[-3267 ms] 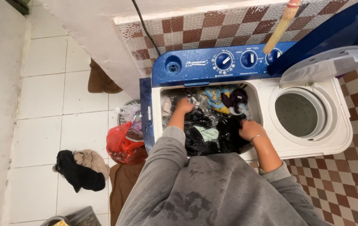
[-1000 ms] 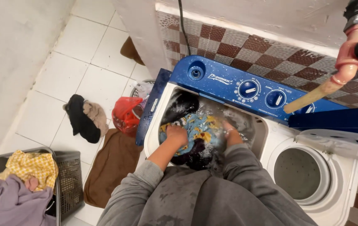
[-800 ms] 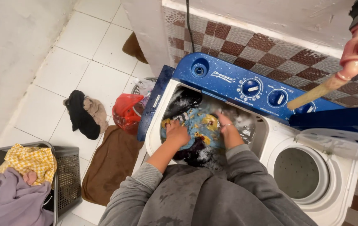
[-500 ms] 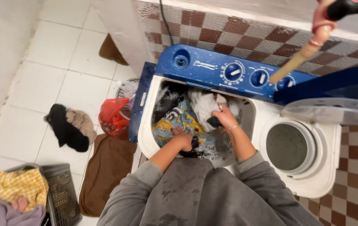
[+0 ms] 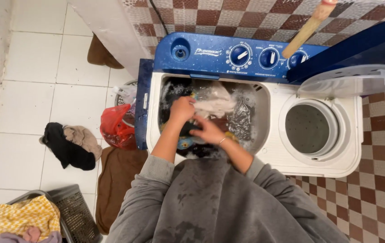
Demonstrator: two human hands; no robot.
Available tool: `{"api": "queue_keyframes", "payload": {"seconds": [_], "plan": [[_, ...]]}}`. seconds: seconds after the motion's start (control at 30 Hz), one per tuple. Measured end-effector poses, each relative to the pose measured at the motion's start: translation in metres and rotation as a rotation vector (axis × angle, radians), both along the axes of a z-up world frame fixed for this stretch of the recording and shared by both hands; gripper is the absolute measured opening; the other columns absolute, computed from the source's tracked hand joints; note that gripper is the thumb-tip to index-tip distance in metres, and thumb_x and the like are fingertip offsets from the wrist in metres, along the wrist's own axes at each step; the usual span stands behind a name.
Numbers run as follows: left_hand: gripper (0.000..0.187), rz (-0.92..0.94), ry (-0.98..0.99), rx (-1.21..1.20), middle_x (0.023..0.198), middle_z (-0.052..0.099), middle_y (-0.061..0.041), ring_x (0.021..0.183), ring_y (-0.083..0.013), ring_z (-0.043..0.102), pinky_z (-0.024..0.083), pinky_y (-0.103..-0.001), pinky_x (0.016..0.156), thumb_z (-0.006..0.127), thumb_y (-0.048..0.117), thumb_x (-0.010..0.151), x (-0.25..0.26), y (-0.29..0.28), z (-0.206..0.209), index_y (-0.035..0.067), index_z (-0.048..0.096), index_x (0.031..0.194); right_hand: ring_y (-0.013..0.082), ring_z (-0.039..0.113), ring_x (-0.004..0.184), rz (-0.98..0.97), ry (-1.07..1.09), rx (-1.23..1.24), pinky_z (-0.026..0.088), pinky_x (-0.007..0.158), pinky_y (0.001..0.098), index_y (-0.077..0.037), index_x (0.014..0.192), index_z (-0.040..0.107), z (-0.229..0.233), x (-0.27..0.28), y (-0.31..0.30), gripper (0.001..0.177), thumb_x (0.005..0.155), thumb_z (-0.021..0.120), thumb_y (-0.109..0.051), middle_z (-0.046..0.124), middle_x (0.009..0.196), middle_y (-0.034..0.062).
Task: Washing clothes by hand inside the tub of a twin-tub washing machine.
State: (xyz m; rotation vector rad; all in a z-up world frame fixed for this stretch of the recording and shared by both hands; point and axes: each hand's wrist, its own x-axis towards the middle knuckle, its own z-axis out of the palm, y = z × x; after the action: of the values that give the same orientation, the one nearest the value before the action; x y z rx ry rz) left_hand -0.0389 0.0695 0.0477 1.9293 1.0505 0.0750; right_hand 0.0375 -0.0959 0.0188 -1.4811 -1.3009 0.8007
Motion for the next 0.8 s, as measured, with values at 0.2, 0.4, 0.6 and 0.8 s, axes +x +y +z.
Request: {"api": "queue_keyframes", "payload": {"seconds": [0.2,0.4,0.6,0.8], "plan": [[0.063,-0.5,0.458,0.03,0.141,0.064,-0.015,0.127,-0.034,0.063,0.05,-0.044,0.106,0.068,0.024,0.079,-0.029,-0.023,-0.007,0.027,0.064,0.142,0.0286,0.068,0.113,-0.83,0.133,-0.415,0.055,0.095,0.0393,-0.005,0.134,0.056,-0.049,0.093,-0.027,0.05,0.091,0.072,-0.024,0.067,0.131,0.0201],[0.143,-0.77,0.595,-0.15,0.153,0.046,-0.023,0.138,-0.0374,0.049,0.039,-0.042,0.114,0.078,0.072,0.072,-0.013,-0.043,-0.076,0.011,-0.015,0.162,0.0328,0.047,0.13,-0.841,0.415,-0.706,0.04,0.106,0.0499,-0.01,0.146,0.042,-0.028,0.088,-0.026,0.065,0.093,0.061,-0.042,0.048,0.147,0.0166],[0.151,-0.866,0.795,-0.071,0.156,0.046,-0.025,0.138,-0.0408,0.051,0.044,-0.043,0.112,0.087,0.054,0.073,-0.003,-0.027,-0.087,-0.005,-0.023,0.157,0.0365,0.026,0.148,-0.845,0.705,-1.0,0.025,0.116,0.0602,-0.015,0.159,0.029,-0.006,0.09,-0.029,0.082,0.095,0.05,-0.061,0.03,0.163,0.0126],[0.104,-0.674,0.648,-0.033,0.147,0.054,-0.023,0.132,-0.0398,0.056,0.046,-0.046,0.107,0.081,0.036,0.078,0.008,-0.002,-0.103,0.005,0.012,0.149,0.0439,0.017,0.154,-0.593,0.778,-1.171,0.02,0.122,0.0605,-0.017,0.164,0.018,-0.058,0.072,-0.016,0.102,0.09,0.053,-0.078,0.017,0.166,0.0234]]}}
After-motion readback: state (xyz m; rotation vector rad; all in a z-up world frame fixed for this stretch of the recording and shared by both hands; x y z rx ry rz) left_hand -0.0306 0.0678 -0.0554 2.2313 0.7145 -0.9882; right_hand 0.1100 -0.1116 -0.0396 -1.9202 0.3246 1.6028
